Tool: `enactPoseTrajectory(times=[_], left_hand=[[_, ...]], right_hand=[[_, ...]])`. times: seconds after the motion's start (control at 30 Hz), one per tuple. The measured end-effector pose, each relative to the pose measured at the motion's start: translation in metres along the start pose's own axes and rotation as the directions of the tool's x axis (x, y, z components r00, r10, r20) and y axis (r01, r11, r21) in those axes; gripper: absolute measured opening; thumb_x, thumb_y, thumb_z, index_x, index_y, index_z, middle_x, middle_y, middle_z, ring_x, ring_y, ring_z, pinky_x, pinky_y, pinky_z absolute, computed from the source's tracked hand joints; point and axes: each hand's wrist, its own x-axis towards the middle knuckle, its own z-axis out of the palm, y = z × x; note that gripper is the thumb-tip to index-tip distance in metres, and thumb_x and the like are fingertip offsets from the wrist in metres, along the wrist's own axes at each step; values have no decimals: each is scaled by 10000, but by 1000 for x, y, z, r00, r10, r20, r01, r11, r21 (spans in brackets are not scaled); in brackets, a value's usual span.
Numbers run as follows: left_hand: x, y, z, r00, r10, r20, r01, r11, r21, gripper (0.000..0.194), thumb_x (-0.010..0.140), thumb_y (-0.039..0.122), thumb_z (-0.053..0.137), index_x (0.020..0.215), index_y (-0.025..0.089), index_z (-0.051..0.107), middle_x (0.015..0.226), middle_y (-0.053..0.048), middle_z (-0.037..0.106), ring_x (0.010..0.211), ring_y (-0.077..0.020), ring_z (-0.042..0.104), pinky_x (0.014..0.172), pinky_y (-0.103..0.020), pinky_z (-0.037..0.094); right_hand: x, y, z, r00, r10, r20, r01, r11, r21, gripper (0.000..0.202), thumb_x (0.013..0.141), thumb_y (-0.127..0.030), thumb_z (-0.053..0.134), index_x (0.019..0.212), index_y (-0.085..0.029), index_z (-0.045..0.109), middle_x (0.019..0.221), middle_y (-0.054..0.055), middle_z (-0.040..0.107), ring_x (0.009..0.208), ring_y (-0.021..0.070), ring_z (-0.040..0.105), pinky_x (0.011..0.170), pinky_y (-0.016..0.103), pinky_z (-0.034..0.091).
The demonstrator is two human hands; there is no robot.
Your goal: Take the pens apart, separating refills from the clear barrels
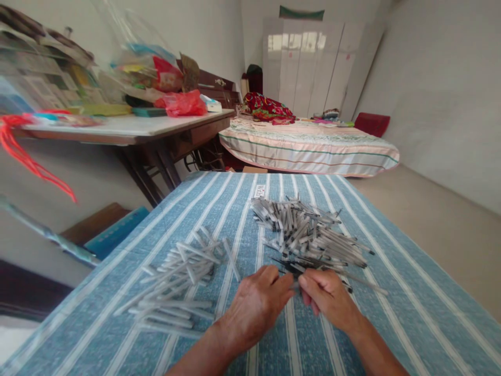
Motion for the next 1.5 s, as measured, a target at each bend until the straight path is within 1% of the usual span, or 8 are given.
enactPoseTrajectory(times=[0.17, 0.5, 0.7, 0.9, 1.1, 1.27, 1.4, 1.5], left_hand=[[-3, -8, -2, 998, -67, 2, 66, 983, -169, 41, 820, 201, 508, 850, 174, 517, 820, -25, 550, 780, -155, 525, 641, -236, 411], [-6, -13, 3, 996, -86, 2, 85, 975, -205, 126, 826, 205, 492, 710, 162, 514, 724, -15, 526, 694, -131, 513, 602, -222, 371], [-6, -16, 2, 991, -124, 49, 133, 931, -340, 145, 795, 194, 537, 660, 160, 496, 666, 7, 511, 656, -112, 506, 572, -199, 351], [-6, -17, 4, 993, -109, 49, 119, 937, -328, 138, 811, 213, 518, 684, 160, 524, 684, 3, 523, 662, -111, 508, 583, -198, 350], [-7, -19, 9, 993, -101, 59, 114, 947, -302, 145, 821, 218, 503, 689, 161, 521, 686, 3, 522, 666, -110, 508, 590, -198, 350], [-7, -20, 10, 994, -96, 58, 109, 952, -286, 163, 828, 213, 484, 675, 162, 510, 690, -2, 520, 666, -111, 508, 587, -198, 350], [-6, -19, 10, 993, -106, 55, 118, 947, -298, 154, 815, 199, 493, 667, 162, 514, 674, 2, 521, 645, -108, 505, 567, -196, 342], [-6, -19, 9, 991, -124, 48, 133, 944, -302, 164, 813, 194, 495, 652, 160, 508, 660, 7, 515, 641, -106, 504, 570, -196, 340]], right_hand=[[1, 2, 4, 997, 57, 57, -61, 996, 61, 398, 850, -437, 423, 558, -175, 490, 433, -43, 468, 332, 79, 440, 378, 177, 307], [3, 8, 8, 992, 118, 49, -121, 990, 71, 400, 844, -408, 451, 528, -164, 473, 413, -46, 470, 309, 61, 430, 356, 159, 299], [2, 16, 9, 978, 168, 124, -194, 948, 252, 299, 743, -439, 588, 683, -159, 503, 550, -20, 586, 365, 80, 519, 350, 150, 327], [4, 17, 9, 981, 169, 99, -185, 966, 179, 448, 842, -499, 415, 573, -149, 492, 435, -23, 523, 304, 65, 467, 336, 151, 311], [4, 18, 9, 972, 180, 152, -216, 939, 266, 353, 815, -492, 482, 705, -157, 504, 572, -11, 597, 391, 85, 549, 366, 157, 376], [4, 20, 9, 971, 199, 132, -221, 957, 186, 429, 845, -501, 414, 600, -154, 471, 456, -28, 536, 304, 61, 474, 322, 142, 310], [5, 16, 9, 965, 190, 179, -237, 926, 293, 331, 779, -487, 534, 747, -160, 493, 575, -26, 588, 394, 80, 545, 366, 151, 377], [5, 16, 9, 963, 218, 161, -253, 936, 245, 348, 807, -494, 486, 724, -157, 491, 550, -23, 582, 347, 68, 509, 334, 144, 344]])
